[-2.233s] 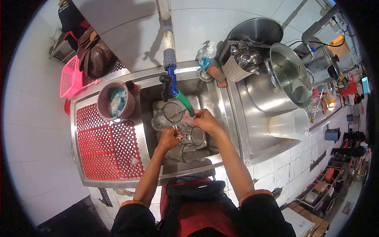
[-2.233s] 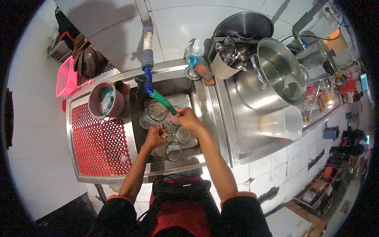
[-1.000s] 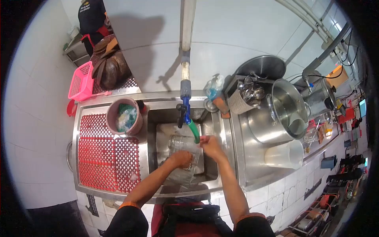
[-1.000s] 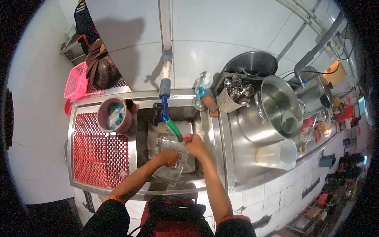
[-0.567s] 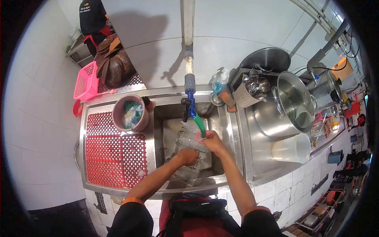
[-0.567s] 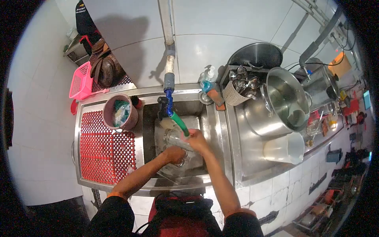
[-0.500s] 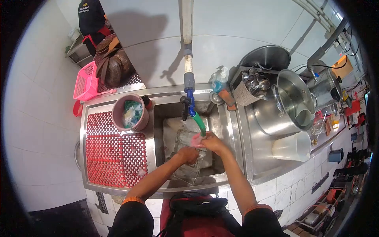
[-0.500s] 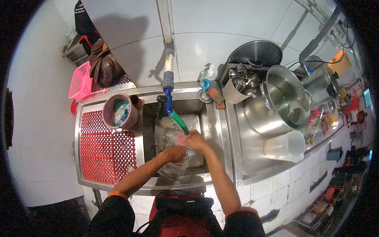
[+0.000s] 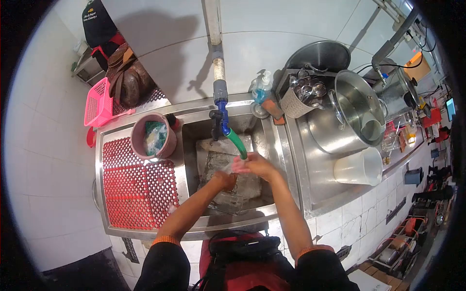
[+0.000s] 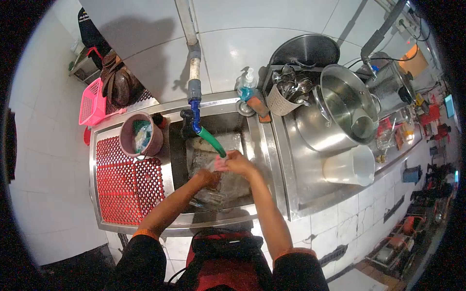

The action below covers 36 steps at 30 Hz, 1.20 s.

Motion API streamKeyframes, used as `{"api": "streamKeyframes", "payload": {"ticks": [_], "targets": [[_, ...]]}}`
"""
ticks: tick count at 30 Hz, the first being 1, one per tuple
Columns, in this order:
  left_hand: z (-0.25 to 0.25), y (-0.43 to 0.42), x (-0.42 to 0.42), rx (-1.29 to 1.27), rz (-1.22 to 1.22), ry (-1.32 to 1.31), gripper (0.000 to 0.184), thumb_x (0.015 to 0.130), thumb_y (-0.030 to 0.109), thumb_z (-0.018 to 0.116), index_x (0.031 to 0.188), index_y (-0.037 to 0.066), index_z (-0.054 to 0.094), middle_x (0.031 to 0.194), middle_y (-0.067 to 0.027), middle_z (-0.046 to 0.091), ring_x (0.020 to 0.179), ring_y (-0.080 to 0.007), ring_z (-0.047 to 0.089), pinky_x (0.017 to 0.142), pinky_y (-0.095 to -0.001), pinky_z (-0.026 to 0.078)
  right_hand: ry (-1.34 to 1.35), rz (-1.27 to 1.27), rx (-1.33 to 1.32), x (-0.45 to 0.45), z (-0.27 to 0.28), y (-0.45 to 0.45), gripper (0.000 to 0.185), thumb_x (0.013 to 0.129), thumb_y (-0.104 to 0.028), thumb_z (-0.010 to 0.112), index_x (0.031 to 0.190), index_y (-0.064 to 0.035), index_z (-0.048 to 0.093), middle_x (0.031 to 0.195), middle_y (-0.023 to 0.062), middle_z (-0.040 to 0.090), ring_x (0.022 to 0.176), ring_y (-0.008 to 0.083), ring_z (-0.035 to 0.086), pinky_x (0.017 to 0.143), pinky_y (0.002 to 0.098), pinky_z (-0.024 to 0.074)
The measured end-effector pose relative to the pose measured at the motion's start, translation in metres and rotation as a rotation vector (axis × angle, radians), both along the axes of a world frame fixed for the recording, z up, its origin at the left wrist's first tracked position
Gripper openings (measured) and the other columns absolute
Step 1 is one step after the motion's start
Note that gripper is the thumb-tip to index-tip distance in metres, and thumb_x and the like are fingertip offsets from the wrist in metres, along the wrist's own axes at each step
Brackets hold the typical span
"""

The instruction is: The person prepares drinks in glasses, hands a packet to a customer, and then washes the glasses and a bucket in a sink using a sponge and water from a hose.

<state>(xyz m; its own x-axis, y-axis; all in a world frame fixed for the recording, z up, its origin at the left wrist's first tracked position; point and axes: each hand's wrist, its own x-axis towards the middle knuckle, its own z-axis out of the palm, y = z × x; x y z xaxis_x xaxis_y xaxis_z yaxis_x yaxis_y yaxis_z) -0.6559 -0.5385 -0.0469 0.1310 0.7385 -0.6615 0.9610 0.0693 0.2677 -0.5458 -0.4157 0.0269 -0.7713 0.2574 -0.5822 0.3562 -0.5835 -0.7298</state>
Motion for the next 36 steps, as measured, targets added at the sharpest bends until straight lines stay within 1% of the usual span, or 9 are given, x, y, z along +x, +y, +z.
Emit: {"api": "streamKeyframes", "payload": {"ticks": [2,5,15,17,21,24,27,32,36], "targets": [[0.018,0.002,-0.002,0.032,0.079,-0.012,0.027,0.076,0.016,0.05,0.097,0.003,0.062,0.101,-0.0167,0.063,0.094,-0.0321,0.061,0.081,-0.0434,0.048,-0.034,-0.1,0.386,0.0,0.004,0.005,0.026,0.082,0.009,0.039,0.101,0.0068,0.057,0.096,0.0157,0.061,0.087,0.0187,0.062,0.079,0.029,0.0528],[0.041,0.0,-0.018,0.089,-0.004,-0.097,0.022,0.071,0.014,0.054,0.089,0.006,0.064,0.093,-0.0169,0.063,0.089,-0.0334,0.061,0.077,-0.0429,0.049,0.018,-0.073,0.182,0.002,0.004,0.002,0.024,0.083,0.009,0.039,0.099,0.0077,0.057,0.094,0.0158,0.062,0.085,0.0169,0.062,0.078,0.0284,0.0529],[0.015,-0.034,-0.031,0.376,0.22,-0.355,0.01,0.065,0.009,0.06,0.071,0.003,0.055,0.07,-0.0191,0.058,0.071,-0.0386,0.058,0.062,-0.0471,0.045,-0.144,-0.106,0.318,-0.005,-0.003,-0.003,0.017,0.083,0.009,0.042,0.095,0.0106,0.054,0.1,0.021,0.059,0.092,0.0231,0.062,0.08,0.0295,0.0527],[0.031,-0.032,-0.025,0.49,0.106,-0.403,0.011,0.064,0.008,0.062,0.07,0.003,0.053,0.067,-0.0189,0.057,0.07,-0.0389,0.057,0.062,-0.0469,0.045,0.111,-0.224,-0.101,-0.006,0.005,-0.006,0.018,0.084,0.008,0.043,0.098,0.0104,0.054,0.104,0.0227,0.058,0.094,0.0274,0.061,0.085,0.0308,0.0508],[0.025,-0.039,-0.023,0.565,0.098,-0.439,0.012,0.067,0.009,0.062,0.074,0.002,0.054,0.068,-0.0182,0.056,0.065,-0.0362,0.055,0.064,-0.0446,0.044,0.15,-0.14,-0.211,-0.003,0.001,-0.004,0.021,0.084,0.008,0.043,0.101,0.0114,0.053,0.106,0.0218,0.057,0.098,0.0297,0.059,0.09,0.0325,0.0485],[0.026,-0.039,-0.02,0.398,0.178,-0.363,0.011,0.066,0.008,0.062,0.074,0.005,0.056,0.068,-0.0149,0.057,0.068,-0.0349,0.056,0.069,-0.0435,0.044,0.18,-0.222,-0.177,-0.003,0.004,-0.008,0.027,0.079,0.015,0.033,0.099,0.0137,0.051,0.106,0.0196,0.055,0.099,0.0285,0.058,0.091,0.0372,0.0493],[0.012,-0.048,-0.021,0.5,0.157,-0.447,0.011,0.065,0.007,0.063,0.073,0.007,0.055,0.069,-0.012,0.058,0.071,-0.0326,0.056,0.071,-0.0423,0.042,0.182,-0.208,-0.208,-0.001,0.0,-0.009,0.024,0.081,0.013,0.034,0.1,0.0164,0.05,0.105,0.0211,0.055,0.1,0.0299,0.057,0.092,0.0378,0.048],[0.011,-0.051,-0.018,0.534,0.131,-0.409,0.016,0.061,0.008,0.065,0.071,0.007,0.054,0.068,-0.0097,0.057,0.069,-0.0301,0.055,0.074,-0.0398,0.04,0.223,-0.487,-0.372,-0.006,-0.007,-0.021,0.024,0.082,0.011,0.037,0.103,0.0176,0.046,0.111,0.0272,0.05,0.108,0.0336,0.052,0.098,0.0373,0.0425],[0.009,-0.055,-0.017,0.517,0.185,-0.47,0.013,0.063,0.006,0.061,0.074,0.006,0.054,0.07,-0.0148,0.058,0.073,-0.0358,0.056,0.082,-0.0459,0.039,0.196,-0.76,-0.519,-0.005,-0.022,-0.034,0.02,0.083,0.011,0.038,0.102,0.0183,0.043,0.104,0.0224,0.051,0.098,0.0306,0.055,0.094,0.0365,0.0462]]}}
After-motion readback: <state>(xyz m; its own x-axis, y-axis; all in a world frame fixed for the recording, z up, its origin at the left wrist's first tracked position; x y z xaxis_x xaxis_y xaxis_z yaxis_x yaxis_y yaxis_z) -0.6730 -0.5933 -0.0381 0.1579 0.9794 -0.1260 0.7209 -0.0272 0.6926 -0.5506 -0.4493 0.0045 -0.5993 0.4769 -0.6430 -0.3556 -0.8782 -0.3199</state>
